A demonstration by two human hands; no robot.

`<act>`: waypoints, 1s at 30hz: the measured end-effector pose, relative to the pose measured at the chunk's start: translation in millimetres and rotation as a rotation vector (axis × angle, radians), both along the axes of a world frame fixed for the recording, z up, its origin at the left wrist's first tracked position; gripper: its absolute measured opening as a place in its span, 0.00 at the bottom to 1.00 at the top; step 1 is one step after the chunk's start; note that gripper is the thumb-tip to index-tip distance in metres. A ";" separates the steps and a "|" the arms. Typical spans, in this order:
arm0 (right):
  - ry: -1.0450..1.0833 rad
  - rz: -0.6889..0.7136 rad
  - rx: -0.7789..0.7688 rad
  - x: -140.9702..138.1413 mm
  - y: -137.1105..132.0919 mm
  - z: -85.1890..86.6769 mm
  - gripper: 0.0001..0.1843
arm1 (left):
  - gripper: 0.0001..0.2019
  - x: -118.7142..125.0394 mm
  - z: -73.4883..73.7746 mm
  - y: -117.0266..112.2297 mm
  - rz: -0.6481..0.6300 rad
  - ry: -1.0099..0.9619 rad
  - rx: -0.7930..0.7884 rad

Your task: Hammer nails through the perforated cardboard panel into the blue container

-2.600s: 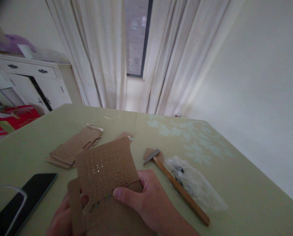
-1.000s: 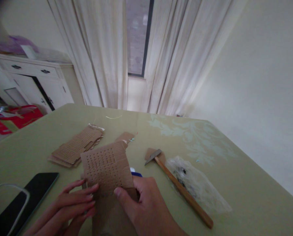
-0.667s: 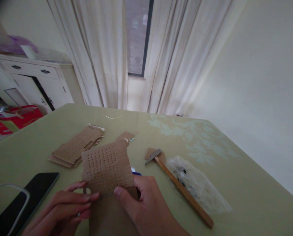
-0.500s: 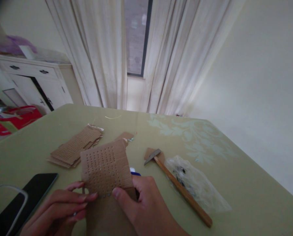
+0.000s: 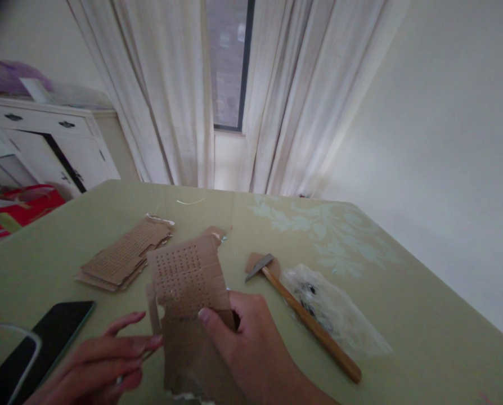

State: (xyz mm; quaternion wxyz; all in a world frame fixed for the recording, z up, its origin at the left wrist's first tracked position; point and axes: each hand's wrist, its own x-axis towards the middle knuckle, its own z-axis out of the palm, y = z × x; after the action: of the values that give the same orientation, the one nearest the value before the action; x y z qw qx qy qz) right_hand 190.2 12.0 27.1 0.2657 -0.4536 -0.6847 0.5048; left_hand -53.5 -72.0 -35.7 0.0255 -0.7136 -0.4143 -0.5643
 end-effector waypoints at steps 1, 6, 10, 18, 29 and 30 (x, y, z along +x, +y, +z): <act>0.015 -0.022 -0.007 0.9 1.8 0.9 0.22 | 0.03 -3.8 1.5 4.6 0.070 -0.059 -0.062; 0.053 -0.086 -0.043 7.0 11.7 3.6 0.23 | 0.14 -24.9 3.5 34.5 0.263 -0.230 -0.592; 0.104 -0.066 -0.095 8.6 13.8 3.4 0.24 | 0.17 -32.9 -8.5 45.5 0.271 -0.068 -0.931; 0.101 -0.048 -0.136 8.5 11.2 2.1 0.26 | 0.16 -33.2 -28.6 44.6 0.429 0.043 -0.873; 0.147 -0.035 -0.219 7.2 7.8 -1.1 0.32 | 0.14 -27.3 -23.2 44.3 0.460 0.060 -0.908; 0.172 -0.028 -0.243 7.2 6.2 -0.6 0.32 | 0.13 -25.0 -22.5 41.4 0.442 0.052 -0.831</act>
State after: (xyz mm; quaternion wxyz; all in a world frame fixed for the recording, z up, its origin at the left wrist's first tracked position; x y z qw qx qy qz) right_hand 197.3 18.2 26.4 0.2737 -0.4469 -0.5869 0.6172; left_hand -78.5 -30.6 -58.1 -0.1322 -0.5719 -0.7463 -0.3139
